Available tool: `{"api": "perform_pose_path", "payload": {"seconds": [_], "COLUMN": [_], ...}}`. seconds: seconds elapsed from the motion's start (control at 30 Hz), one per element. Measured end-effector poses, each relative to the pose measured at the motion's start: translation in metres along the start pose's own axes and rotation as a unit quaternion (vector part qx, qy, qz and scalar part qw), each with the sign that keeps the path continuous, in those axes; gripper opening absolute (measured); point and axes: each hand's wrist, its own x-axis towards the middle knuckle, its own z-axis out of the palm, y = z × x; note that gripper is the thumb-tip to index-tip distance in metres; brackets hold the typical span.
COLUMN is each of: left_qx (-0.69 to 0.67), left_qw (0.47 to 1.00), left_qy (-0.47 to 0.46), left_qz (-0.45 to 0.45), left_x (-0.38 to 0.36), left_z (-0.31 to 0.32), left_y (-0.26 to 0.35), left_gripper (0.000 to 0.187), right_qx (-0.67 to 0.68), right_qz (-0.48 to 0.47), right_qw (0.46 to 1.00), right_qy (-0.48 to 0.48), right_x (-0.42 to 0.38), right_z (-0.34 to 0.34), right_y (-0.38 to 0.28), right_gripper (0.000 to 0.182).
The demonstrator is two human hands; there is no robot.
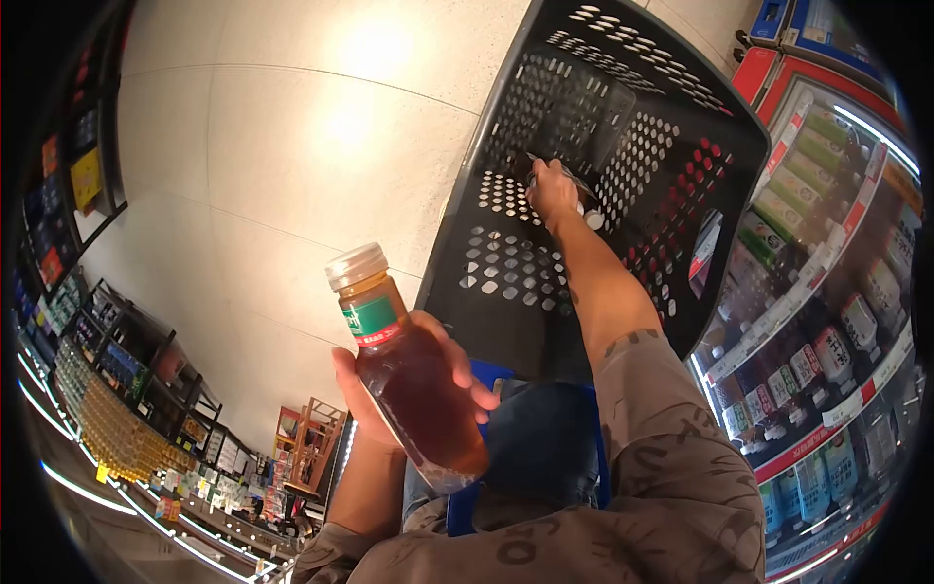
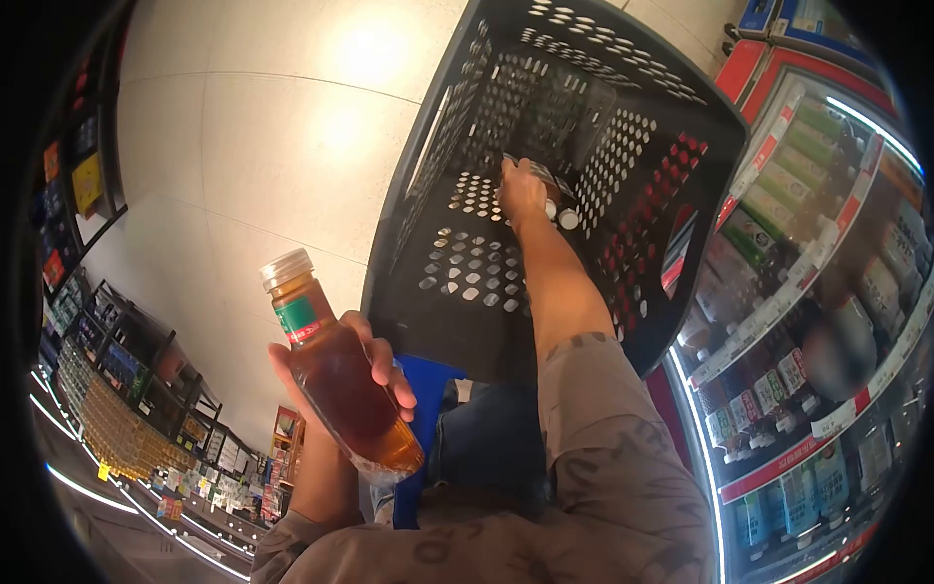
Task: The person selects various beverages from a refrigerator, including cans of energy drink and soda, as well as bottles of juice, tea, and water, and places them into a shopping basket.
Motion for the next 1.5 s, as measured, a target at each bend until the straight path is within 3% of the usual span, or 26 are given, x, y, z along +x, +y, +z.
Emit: {"api": "perform_pose_path", "payload": {"seconds": [0.1, 0.23, 0.37, 0.47, 0.53, 0.6, 0.67, 0.73, 0.8, 0.87, 0.9, 0.97, 1.0, 1.03, 1.13, 1.23, 1.33, 1.43, 1.5], "left_qx": [-0.029, 0.037, 0.072, 0.083, 0.101, 0.153, 0.239, 0.276, 0.319, 0.457, 0.523, 0.690, 0.747, 0.792, 0.813, 0.802, 0.819, 0.802, 0.762], "left_qw": [0.999, 0.998, 0.995, 0.994, 0.990, 0.981, 0.958, 0.946, 0.933, 0.879, 0.844, 0.720, 0.662, 0.609, 0.581, 0.592, 0.569, 0.589, 0.642], "left_qy": [-0.001, -0.009, 0.039, -0.014, -0.005, 0.036, 0.103, 0.092, 0.057, 0.047, 0.041, 0.024, 0.019, -0.015, 0.024, 0.055, 0.062, 0.080, 0.070], "left_qz": [-0.012, -0.042, -0.051, -0.077, -0.095, -0.111, -0.122, -0.143, -0.155, -0.126, -0.111, -0.074, -0.053, 0.028, -0.006, -0.056, 0.034, 0.060, 0.041], "left_x": [0.011, 0.017, 0.018, 0.018, 0.018, 0.021, 0.026, 0.030, 0.036, 0.044, 0.048, 0.057, 0.059, 0.061, 0.067, 0.072, 0.070, 0.064, 0.056], "left_z": [0.002, -0.006, 0.005, -0.001, -0.005, -0.001, 0.007, 0.005, 0.007, 0.017, 0.022, 0.034, 0.042, 0.037, 0.040, 0.040, 0.035, 0.028, 0.018], "left_y": [-0.010, -0.016, -0.023, -0.023, -0.022, -0.024, -0.025, -0.026, -0.024, -0.028, -0.031, -0.036, -0.041, -0.046, -0.046, -0.042, -0.041, -0.033, -0.027], "left_gripper": [0.089, 0.092, 0.089, 0.090, 0.089, 0.088, 0.086, 0.086, 0.076, 0.067, 0.063, 0.061, 0.063, 0.064, 0.065, 0.073, 0.078, 0.078, 0.070], "right_qx": [0.023, 0.062, 0.079, 0.098, 0.090, 0.195, 0.320, 0.559, 0.638, 0.683, 0.721, 0.644, 0.556, 0.534, 0.487, 0.477, 0.427, 0.294, 0.164], "right_qz": [0.013, 0.038, 0.028, 0.025, 0.028, 0.054, 0.103, 0.110, 0.006, -0.103, -0.109, -0.149, -0.149, -0.147, -0.112, -0.112, -0.103, -0.177, -0.249], "right_qw": [0.999, 0.997, 0.996, 0.994, 0.994, 0.979, 0.941, 0.809, 0.756, 0.701, 0.667, 0.746, 0.818, 0.833, 0.866, 0.871, 0.898, 0.935, 0.943], "right_qy": [0.019, 0.002, 0.037, 0.037, 0.048, 0.011, -0.044, -0.146, -0.148, -0.178, -0.156, -0.082, -0.024, -0.011, -0.007, -0.032, -0.006, 0.088, 0.145], "right_x": [0.004, -0.006, -0.013, -0.029, -0.039, -0.049, -0.059, -0.098, -0.137, -0.171, -0.186, -0.195, -0.196, -0.194, -0.183, -0.170, -0.161, -0.141, -0.114], "right_z": [0.026, 0.023, 0.027, -0.005, -0.023, -0.041, -0.059, -0.141, -0.192, -0.220, -0.225, -0.240, -0.245, -0.247, -0.251, -0.246, -0.253, -0.234, -0.198], "right_y": [0.004, -0.003, 0.010, 0.012, 0.012, 0.020, 0.024, -0.008, -0.024, -0.031, -0.040, -0.053, -0.055, -0.056, -0.060, -0.058, -0.073, -0.089, -0.086], "right_gripper": [0.034, 0.034, 0.048, 0.051, 0.053, 0.054, 0.055, 0.051, 0.052, 0.056, 0.063, 0.069, 0.063, 0.058, 0.043, 0.041, 0.037, 0.036, 0.036]}}
